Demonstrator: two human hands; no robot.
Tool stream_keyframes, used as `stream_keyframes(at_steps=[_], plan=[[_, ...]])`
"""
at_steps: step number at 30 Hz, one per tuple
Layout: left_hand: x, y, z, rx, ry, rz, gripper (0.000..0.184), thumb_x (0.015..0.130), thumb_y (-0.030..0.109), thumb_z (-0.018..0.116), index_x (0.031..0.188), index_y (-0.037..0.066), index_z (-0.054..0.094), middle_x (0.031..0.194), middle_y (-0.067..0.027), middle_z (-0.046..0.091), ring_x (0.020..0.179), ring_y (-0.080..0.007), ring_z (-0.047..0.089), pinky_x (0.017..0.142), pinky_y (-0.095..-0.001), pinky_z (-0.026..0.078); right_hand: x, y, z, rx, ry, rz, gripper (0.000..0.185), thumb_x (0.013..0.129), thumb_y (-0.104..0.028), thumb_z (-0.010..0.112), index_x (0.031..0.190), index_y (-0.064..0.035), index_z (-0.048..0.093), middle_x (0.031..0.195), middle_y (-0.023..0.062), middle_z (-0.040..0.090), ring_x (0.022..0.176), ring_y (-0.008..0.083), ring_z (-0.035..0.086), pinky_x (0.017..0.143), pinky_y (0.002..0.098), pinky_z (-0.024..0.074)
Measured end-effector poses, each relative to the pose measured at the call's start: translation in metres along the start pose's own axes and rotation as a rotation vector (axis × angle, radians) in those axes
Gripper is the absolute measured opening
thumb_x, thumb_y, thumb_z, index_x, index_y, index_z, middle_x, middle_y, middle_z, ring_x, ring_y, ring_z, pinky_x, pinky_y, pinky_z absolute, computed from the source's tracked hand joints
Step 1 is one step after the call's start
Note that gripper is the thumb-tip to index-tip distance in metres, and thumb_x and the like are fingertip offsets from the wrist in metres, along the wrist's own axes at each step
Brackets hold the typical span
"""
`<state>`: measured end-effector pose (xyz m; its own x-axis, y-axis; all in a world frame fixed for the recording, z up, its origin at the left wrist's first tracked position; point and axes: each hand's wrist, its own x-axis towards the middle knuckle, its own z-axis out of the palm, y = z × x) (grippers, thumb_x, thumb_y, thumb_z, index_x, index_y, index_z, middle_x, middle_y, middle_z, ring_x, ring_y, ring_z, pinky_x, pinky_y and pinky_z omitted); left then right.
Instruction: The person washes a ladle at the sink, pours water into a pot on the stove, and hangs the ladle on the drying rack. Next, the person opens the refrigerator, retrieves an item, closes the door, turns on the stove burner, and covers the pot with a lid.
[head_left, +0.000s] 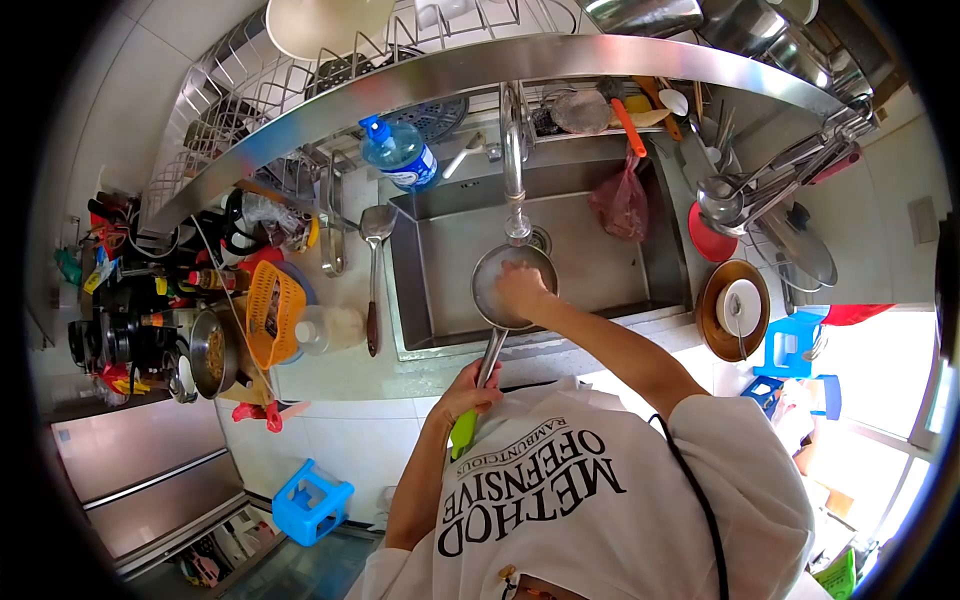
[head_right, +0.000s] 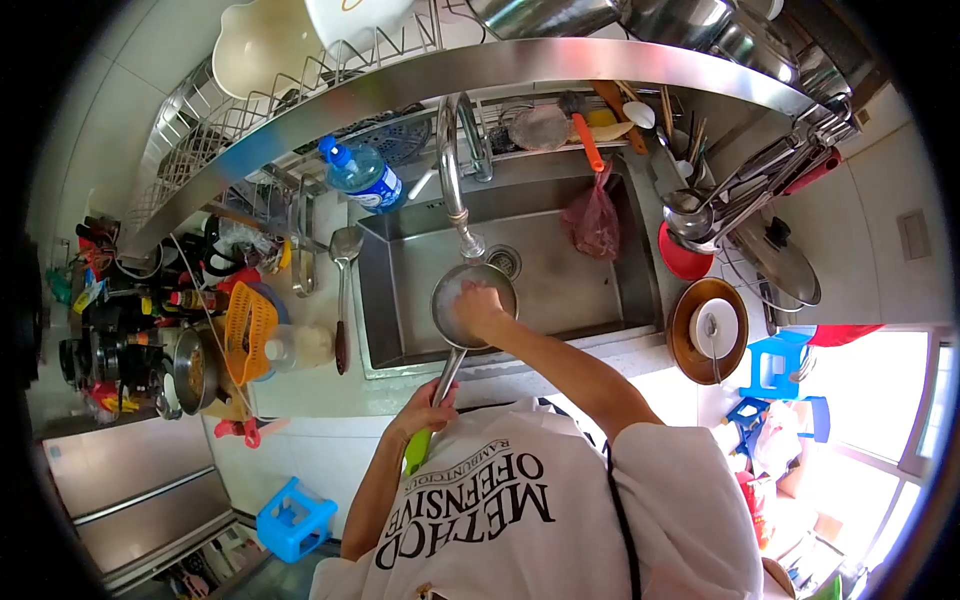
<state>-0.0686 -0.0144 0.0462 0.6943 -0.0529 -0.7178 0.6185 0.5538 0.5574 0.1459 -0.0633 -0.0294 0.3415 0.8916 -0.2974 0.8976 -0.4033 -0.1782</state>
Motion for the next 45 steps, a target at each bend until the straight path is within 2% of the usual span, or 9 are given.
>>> stream_keyframes(at_steps=[13,16,22,25,31,34,37,39,45], plan=[[0.003,-0.002,-0.013,-0.018,0.043,0.063,0.053,0.066,-0.009,0.063,0.113,0.005,0.043,0.074,0.0004,0.045,0.047,-0.0089,0.043,0.038,-0.0232,0.031,-0.031,0.02,-0.024,-0.022,0.322,-0.263,0.029,0.076,-0.014,0.06,0.105,-0.0098,0.058,0.109,0.0077,0.054,0.107,0.0225,0.052,0.086,0.0369,0.0455],[-0.002,0.006,-0.012,-0.02,0.066,0.044,0.053,0.066,-0.009,0.063,0.112,0.006,0.043,0.073,0.0009,0.045,0.047,-0.0086,0.043,0.038,-0.0236,0.031,-0.037,0.021,-0.023,0.455,0.337,-0.176,0.031,0.085,-0.015,0.056,0.115,-0.009,0.055,0.121,0.01,0.051,0.112,0.0269,0.05,0.092,0.0362,0.0433],[-0.007,0.01,-0.016,0.015,0.075,0.058,0.053,0.066,-0.009,0.063,0.112,0.006,0.043,0.072,0.0014,0.044,0.045,-0.0081,0.042,0.038,-0.0228,0.031,-0.053,0.018,-0.089,2.453,-0.328,-0.205,0.03,0.094,-0.023,0.047,0.113,0.0005,0.053,0.108,0.0139,0.058,0.106,0.0253,0.054,0.086,0.0319,0.0476],[-0.005,0.006,-0.018,-0.023,0.068,0.059,0.052,0.066,-0.009,0.063,0.112,0.006,0.043,0.071,0.0014,0.044,0.044,-0.0081,0.041,0.037,-0.0227,0.03,-0.002,0.032,0.01,2.389,-0.332,0.296,0.03,0.093,-0.021,0.049,0.111,0.0034,0.048,0.104,0.0182,0.056,0.1,0.0295,0.056,0.078,0.0321,0.0518],[-0.01,0.008,-0.014,0.005,0.047,0.075,0.052,0.066,-0.007,0.064,0.112,0.004,0.043,0.07,0.0009,0.043,0.044,-0.0084,0.04,0.038,-0.0235,0.03,0.024,0.015,0.028,2.592,-0.336,0.704,0.029,0.091,-0.019,0.051,0.11,0.0027,0.052,0.105,0.0209,0.057,0.099,0.027,0.057,0.074,0.03,0.0528],[-0.009,0.006,-0.014,0.025,0.064,0.091,0.052,0.066,-0.007,0.064,0.112,0.004,0.043,0.07,0.0005,0.043,0.044,-0.0089,0.04,0.037,-0.0239,0.03,-0.02,0.01,-0.037,2.502,-0.428,0.171,0.025,0.09,-0.023,0.055,0.1,0.0002,0.054,0.097,0.0153,0.06,0.089,0.0258,0.062,0.073,0.032,0.0534],[-0.01,0.007,-0.015,0.053,0.064,0.103,0.051,0.066,-0.007,0.063,0.112,0.003,0.043,0.069,0.0004,0.042,0.044,-0.0093,0.04,0.037,-0.0245,0.03,-0.058,0.033,-0.065,2.317,-0.17,0.055,0.021,0.09,-0.025,0.054,0.1,-0.0058,0.056,0.093,0.0092,0.062,0.077,0.0176,0.061,0.063,0.0284,0.051],[-0.012,0.012,-0.013,0.101,0.083,0.102,0.052,0.066,-0.008,0.064,0.112,0.003,0.042,0.069,0.0002,0.042,0.044,-0.0096,0.041,0.037,-0.0248,0.031,-0.053,0.057,-0.017,1.945,0.301,0.59,0.02,0.089,-0.028,0.054,0.1,-0.0109,0.057,0.083,0.0036,0.062,0.062,0.0091,0.055,0.048,0.0232,0.0425],[-0.009,0.021,-0.015,0.124,0.139,0.122,0.054,0.065,-0.01,0.064,0.112,0.004,0.042,0.072,-0.0005,0.043,0.046,-0.0109,0.045,0.037,-0.0256,0.034,-0.075,0.07,0.033,1.963,0.468,0.668,0.023,0.089,-0.032,0.055,0.097,-0.01,0.056,0.073,0.0018,0.056,0.053,0.006,0.047,0.038,0.0206,0.0333]])
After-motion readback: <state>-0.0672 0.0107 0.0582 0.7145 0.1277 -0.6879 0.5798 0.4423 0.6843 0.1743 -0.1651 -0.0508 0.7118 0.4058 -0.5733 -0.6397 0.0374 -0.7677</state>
